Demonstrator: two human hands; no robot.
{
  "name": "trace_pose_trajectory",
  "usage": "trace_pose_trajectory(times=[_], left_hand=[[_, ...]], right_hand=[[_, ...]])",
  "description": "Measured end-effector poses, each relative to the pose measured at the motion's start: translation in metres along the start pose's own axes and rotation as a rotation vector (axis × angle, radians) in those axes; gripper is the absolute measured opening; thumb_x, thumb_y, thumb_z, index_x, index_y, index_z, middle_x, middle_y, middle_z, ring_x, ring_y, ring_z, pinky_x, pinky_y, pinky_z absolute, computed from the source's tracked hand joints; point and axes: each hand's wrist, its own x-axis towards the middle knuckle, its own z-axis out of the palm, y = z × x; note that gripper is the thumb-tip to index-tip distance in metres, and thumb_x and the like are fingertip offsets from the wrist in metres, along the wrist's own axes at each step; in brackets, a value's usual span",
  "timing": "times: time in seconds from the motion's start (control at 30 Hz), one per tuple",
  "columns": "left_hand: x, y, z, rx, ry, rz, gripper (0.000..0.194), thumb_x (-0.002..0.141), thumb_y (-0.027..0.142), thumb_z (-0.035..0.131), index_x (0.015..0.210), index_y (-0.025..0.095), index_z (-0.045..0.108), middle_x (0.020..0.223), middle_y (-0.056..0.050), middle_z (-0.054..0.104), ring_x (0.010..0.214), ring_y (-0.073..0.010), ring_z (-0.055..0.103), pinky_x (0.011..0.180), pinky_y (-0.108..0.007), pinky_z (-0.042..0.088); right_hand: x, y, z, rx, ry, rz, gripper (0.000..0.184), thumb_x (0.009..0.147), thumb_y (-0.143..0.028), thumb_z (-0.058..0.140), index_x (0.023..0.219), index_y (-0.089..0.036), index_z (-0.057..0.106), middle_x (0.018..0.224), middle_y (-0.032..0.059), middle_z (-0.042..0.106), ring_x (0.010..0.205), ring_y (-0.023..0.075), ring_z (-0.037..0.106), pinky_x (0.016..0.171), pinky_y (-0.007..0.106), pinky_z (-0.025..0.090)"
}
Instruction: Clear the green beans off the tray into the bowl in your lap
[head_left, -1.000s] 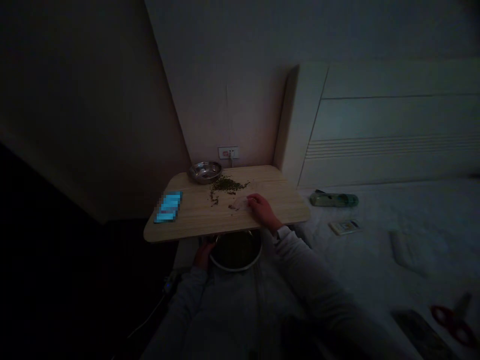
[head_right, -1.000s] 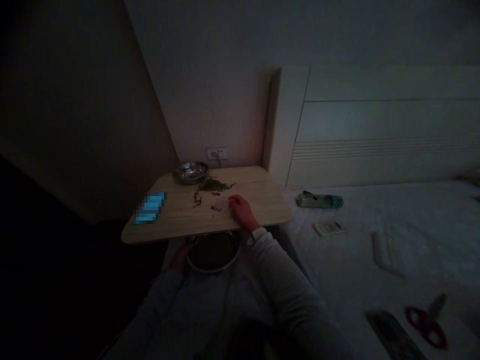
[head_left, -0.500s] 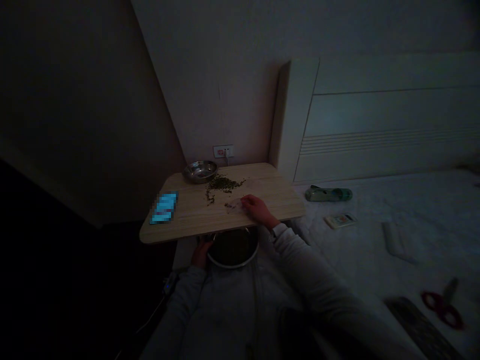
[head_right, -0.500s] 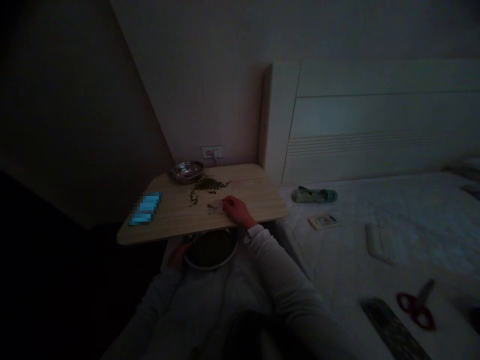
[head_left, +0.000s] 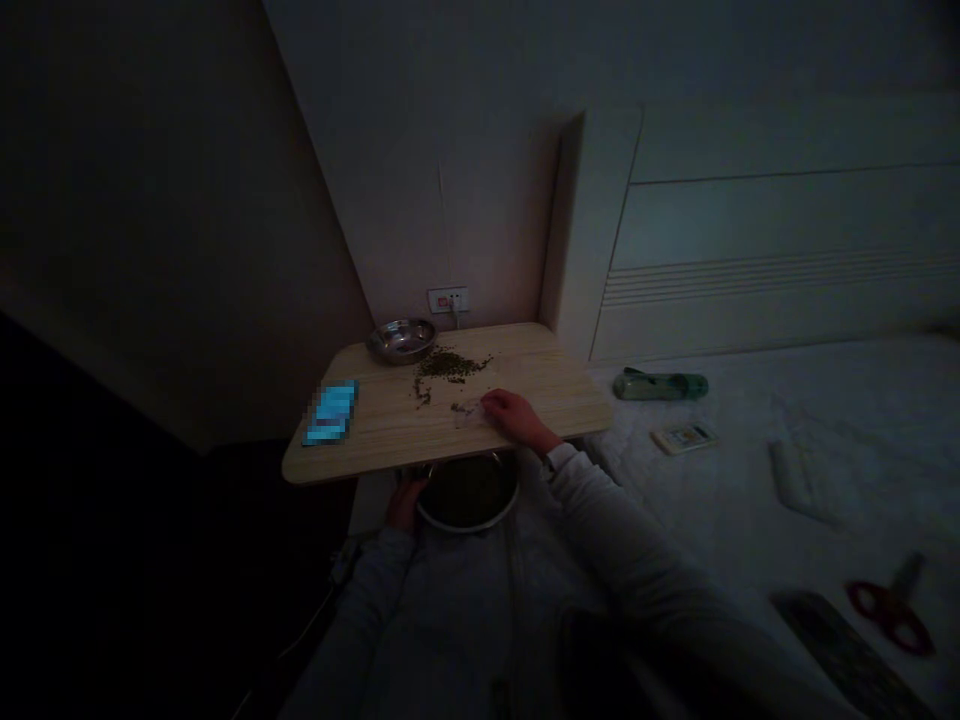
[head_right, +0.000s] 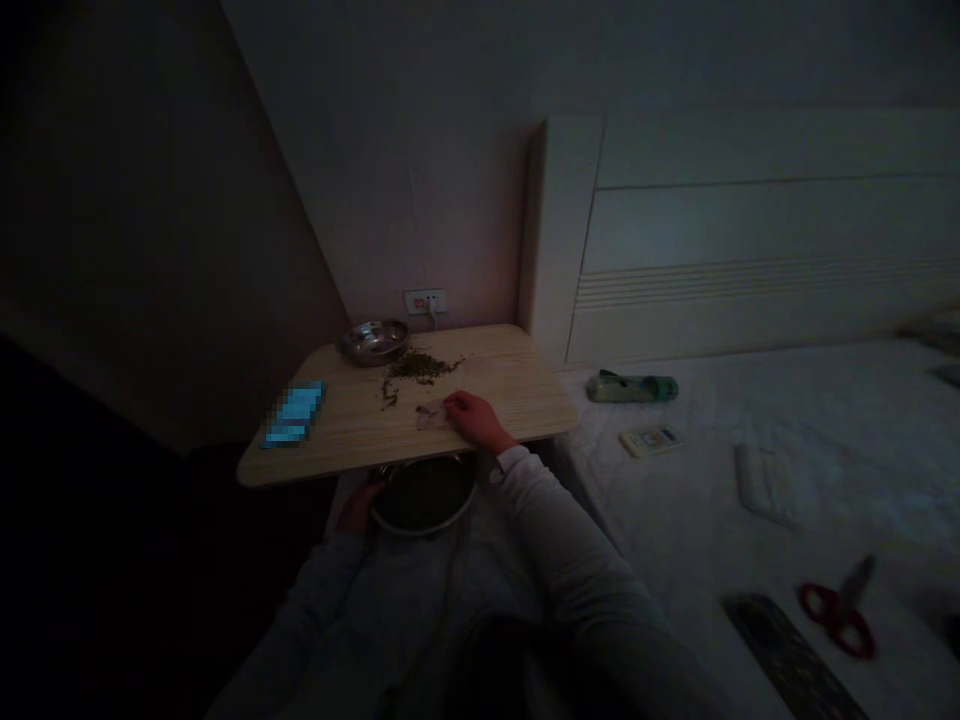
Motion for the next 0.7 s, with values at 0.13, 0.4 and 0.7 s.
trace_pose_trajectory(times=[0.13, 0.4, 0.7], left_hand=[[0.002, -0.001, -0.001, 0.04, 0.005, -0.008, 0.015, 0.051, 0.028, 0.073, 0.063, 0.021, 0.073, 0.085, -0.007, 0.075, 0.108, -0.0327, 0.061, 0.103, -0.044, 0.04], [0.002, -0.002, -0.004, 0.05, 0.009, 0.011, 0.009, 0.052, 0.023, 0.071, 0.061, 0.023, 0.072, 0.091, -0.006, 0.074, 0.115, -0.033, 0.059, 0.106, -0.043, 0.038], [-0.005, 0.01, 0.005, -0.015, 0.038, -0.059, 0.01, 0.055, 0.026, 0.07, 0.064, 0.022, 0.072, 0.091, -0.008, 0.075, 0.117, -0.0333, 0.058, 0.107, -0.044, 0.037]], right_hand=[[0.0, 0.003, 0.001, 0.009, -0.008, -0.024, 0.016, 0.081, -0.021, 0.057, 0.088, -0.017, 0.071, 0.084, 0.003, 0.072, 0.079, 0.016, 0.062, 0.077, 0.027, 0.047], [0.0, 0.004, 0.001, -0.007, -0.031, -0.002, 0.018, 0.081, -0.022, 0.057, 0.091, -0.016, 0.071, 0.086, 0.0044, 0.072, 0.081, 0.0175, 0.062, 0.076, 0.028, 0.045], [0.001, 0.006, 0.001, 0.003, -0.032, -0.007, 0.016, 0.078, -0.02, 0.056, 0.087, -0.017, 0.07, 0.081, 0.0019, 0.071, 0.08, 0.0168, 0.062, 0.078, 0.028, 0.045]])
